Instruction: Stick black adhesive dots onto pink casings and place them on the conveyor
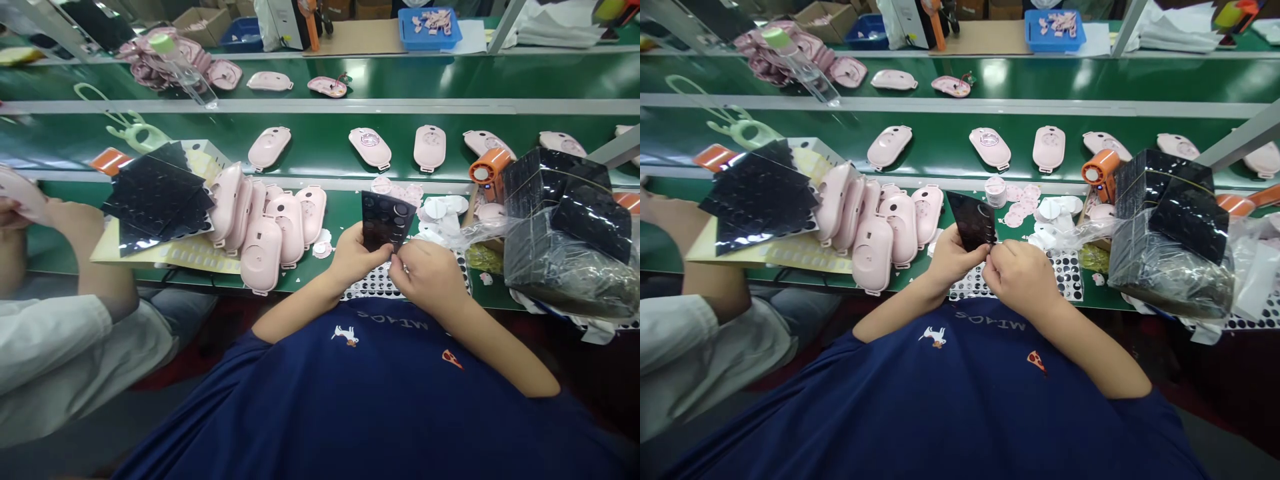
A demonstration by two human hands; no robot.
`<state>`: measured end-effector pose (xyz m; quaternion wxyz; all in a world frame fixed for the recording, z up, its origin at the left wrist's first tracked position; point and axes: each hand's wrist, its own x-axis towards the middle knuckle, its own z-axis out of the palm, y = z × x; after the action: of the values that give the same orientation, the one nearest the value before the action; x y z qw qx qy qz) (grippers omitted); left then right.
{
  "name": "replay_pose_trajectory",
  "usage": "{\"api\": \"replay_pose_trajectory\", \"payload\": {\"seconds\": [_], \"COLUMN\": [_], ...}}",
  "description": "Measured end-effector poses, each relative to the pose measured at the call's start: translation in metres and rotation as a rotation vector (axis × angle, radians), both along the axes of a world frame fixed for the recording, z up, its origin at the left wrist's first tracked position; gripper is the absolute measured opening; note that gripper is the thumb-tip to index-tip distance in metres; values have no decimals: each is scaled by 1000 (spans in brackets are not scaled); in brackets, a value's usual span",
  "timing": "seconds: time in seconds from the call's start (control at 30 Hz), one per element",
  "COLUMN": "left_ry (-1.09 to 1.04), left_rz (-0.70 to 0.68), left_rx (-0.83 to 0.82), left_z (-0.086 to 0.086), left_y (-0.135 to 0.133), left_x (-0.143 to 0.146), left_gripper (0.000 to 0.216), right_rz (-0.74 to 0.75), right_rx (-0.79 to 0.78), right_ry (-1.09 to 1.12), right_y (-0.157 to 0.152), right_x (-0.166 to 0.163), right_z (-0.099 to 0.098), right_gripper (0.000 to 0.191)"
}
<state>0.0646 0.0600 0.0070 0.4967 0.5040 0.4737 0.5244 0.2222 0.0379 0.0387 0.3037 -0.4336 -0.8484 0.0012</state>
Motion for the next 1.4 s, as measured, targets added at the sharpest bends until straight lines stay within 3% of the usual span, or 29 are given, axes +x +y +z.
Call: {"api": "replay_pose_trajectory", "payload": {"seconds": [0.13, 0.27, 0.33, 0.5, 0.73, 0.97, 1.07, 1.23, 1.4], "left_ry": [-58, -269, -287, -252, -158, -277, -379, -508, -498], "left_rz": [-13, -301, -348, -146, -4, 1, -66, -241, -269], "left_rx": [-18, -153, -184, -89, -61, -91, -89, -68, -41], "left_z": [-2, 1, 3, 4, -4, -8, -4, 0, -1], "left_y": [2, 3, 2, 0, -4, -5, -5, -7, -7], "left_x": [-1, -5, -6, -2, 7, 9, 6, 1, 3], "left_gripper": [36, 53, 53, 49, 38, 43, 47, 49, 51], "right_rz": [20, -2, 3, 50, 32, 46, 93, 130, 149], "right_rx": [13, -156, -208, -143, 288, 280, 185, -166, -403], "right_ry": [64, 289, 329, 164, -29, -39, 126, 505, 564], "right_y": [2, 9, 11, 7, -2, -5, -4, 1, 4], "right_x": [-1, 8, 11, 9, 0, -4, 0, 11, 10], "right_z": [-2, 5, 7, 2, -8, -13, -6, 7, 8], "right_gripper": [27, 25, 24, 27, 30, 30, 31, 24, 13]}}
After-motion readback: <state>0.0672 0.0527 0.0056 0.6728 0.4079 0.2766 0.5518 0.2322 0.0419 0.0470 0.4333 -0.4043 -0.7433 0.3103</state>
